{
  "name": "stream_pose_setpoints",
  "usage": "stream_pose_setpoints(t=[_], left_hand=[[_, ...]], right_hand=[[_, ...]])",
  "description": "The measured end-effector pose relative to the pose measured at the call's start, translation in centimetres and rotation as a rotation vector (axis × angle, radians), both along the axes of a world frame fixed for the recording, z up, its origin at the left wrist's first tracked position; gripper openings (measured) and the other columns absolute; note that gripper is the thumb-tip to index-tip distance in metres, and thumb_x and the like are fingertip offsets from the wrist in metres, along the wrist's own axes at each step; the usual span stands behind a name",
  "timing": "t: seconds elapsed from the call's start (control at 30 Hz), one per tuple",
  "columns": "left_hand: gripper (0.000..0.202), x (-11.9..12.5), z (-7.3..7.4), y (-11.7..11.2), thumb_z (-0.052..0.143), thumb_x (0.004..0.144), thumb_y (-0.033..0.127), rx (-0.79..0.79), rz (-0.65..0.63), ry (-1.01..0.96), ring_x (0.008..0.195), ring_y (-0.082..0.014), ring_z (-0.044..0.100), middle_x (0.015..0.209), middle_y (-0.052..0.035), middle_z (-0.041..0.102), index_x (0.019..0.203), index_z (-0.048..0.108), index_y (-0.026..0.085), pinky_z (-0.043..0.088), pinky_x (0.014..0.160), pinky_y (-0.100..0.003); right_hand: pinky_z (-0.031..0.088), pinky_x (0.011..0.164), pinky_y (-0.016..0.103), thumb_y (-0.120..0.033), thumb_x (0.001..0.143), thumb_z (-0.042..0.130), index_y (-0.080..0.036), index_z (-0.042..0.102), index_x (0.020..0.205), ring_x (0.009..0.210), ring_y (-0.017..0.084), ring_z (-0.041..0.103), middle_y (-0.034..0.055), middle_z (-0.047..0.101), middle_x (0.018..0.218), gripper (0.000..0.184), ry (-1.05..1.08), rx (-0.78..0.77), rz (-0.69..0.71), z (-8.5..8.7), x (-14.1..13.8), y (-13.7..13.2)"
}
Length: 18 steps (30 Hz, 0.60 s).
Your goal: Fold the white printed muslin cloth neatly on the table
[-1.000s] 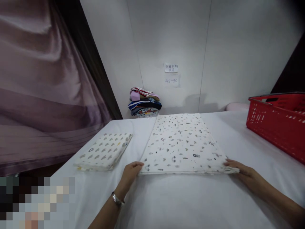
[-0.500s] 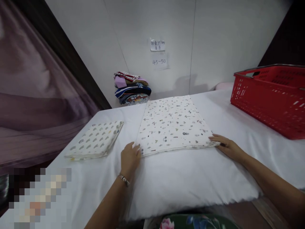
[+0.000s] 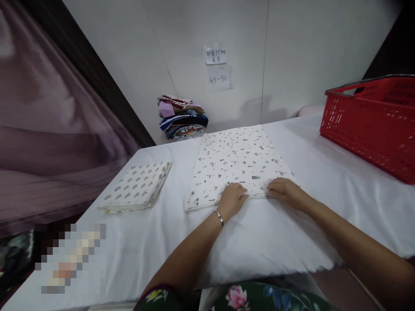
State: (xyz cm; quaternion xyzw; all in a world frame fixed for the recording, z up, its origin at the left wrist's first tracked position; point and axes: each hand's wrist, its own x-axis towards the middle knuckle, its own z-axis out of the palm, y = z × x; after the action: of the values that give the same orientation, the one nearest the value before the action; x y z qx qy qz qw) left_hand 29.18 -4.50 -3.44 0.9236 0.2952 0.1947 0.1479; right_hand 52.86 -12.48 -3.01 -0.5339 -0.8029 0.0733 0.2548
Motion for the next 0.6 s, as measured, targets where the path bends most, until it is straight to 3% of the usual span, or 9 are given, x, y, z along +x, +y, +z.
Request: stream_pose_setpoints(t=[0.13,0.3,0.47,0.6], left_hand=[[0.017,0.4,-1.0,0.1,0.051,0.086,0.028,-0.008,0.019,0.010,0.085,-0.0171,0.051,0.087,-0.0038,0.060,0.084,0.066,0.020,0.040,0.077,-0.032],[0.021,0.3,-1.4,0.2,0.048,0.088,0.030,-0.025,0.022,-0.001,0.084,-0.0165,0.050,0.087,-0.0033,0.060,0.085,0.066,0.021,0.039,0.076,-0.032],[0.028,0.5,-1.5,0.2,0.040,0.092,0.027,-0.020,0.015,-0.020,0.082,-0.0161,0.050,0.085,-0.0038,0.060,0.080,0.064,0.019,0.039,0.074,-0.031],[0.027,0.5,-1.4,0.0,0.038,0.092,0.025,0.035,-0.015,0.038,0.082,-0.0169,0.049,0.085,-0.0053,0.058,0.080,0.060,0.017,0.040,0.075,-0.032]], right_hand=[[0.046,0.075,0.036,-0.030,0.088,0.048,-0.021,0.068,0.088,0.082,0.020,0.057,0.0063,0.064,0.086,0.022,-0.064,-0.010,-0.009,-0.8,-0.7,1.2],[0.045,0.073,0.035,-0.028,0.090,0.045,-0.022,0.068,0.097,0.084,0.020,0.056,0.0076,0.062,0.089,0.025,-0.021,0.024,-0.040,-1.9,-0.7,0.9],[0.044,0.070,0.035,-0.028,0.093,0.040,-0.022,0.067,0.096,0.084,0.021,0.054,0.0085,0.062,0.089,0.029,-0.028,0.085,-0.072,-1.6,-1.0,0.1],[0.043,0.066,0.034,-0.029,0.092,0.040,-0.022,0.068,0.089,0.080,0.021,0.053,0.0081,0.060,0.085,0.029,-0.071,0.035,-0.066,-1.5,-1.0,-0.2]])
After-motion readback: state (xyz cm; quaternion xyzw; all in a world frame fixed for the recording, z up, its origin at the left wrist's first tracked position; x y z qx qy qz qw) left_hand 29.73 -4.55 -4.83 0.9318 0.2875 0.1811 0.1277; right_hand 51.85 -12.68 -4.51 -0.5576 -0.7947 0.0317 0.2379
